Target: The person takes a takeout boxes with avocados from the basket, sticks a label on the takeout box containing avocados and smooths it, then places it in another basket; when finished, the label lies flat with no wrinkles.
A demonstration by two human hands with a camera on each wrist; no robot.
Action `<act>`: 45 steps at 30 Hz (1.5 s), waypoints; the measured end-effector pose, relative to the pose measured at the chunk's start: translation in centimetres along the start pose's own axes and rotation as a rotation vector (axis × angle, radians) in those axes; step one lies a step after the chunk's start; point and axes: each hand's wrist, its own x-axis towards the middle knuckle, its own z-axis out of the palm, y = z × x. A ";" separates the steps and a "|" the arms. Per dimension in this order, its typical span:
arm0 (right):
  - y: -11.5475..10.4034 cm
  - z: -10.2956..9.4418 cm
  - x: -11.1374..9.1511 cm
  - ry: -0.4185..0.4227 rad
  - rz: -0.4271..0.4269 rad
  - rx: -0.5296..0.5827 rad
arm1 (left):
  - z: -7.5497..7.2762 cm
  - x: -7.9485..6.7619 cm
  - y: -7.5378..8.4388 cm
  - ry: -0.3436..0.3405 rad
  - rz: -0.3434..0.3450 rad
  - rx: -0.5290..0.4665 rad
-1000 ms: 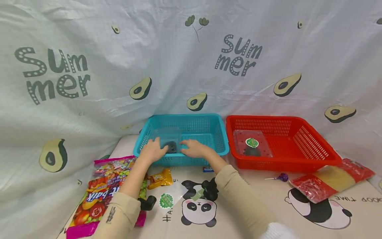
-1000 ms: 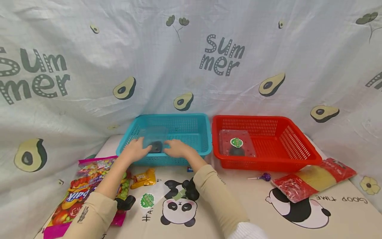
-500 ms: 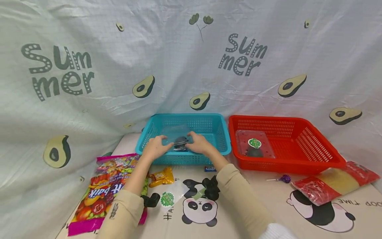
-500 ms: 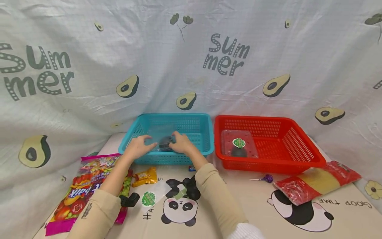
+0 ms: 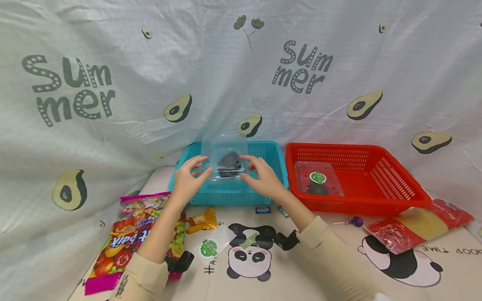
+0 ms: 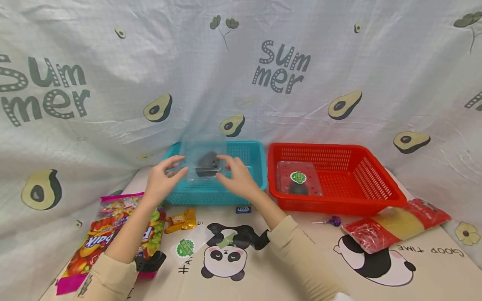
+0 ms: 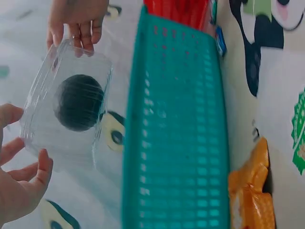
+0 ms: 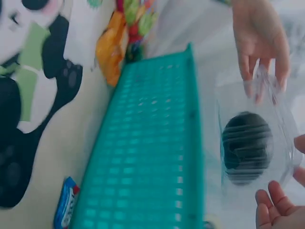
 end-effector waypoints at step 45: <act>6.2 -2.1 -20.2 -0.173 0.028 0.597 | 3.5 -12.9 -1.6 -0.331 -0.157 0.482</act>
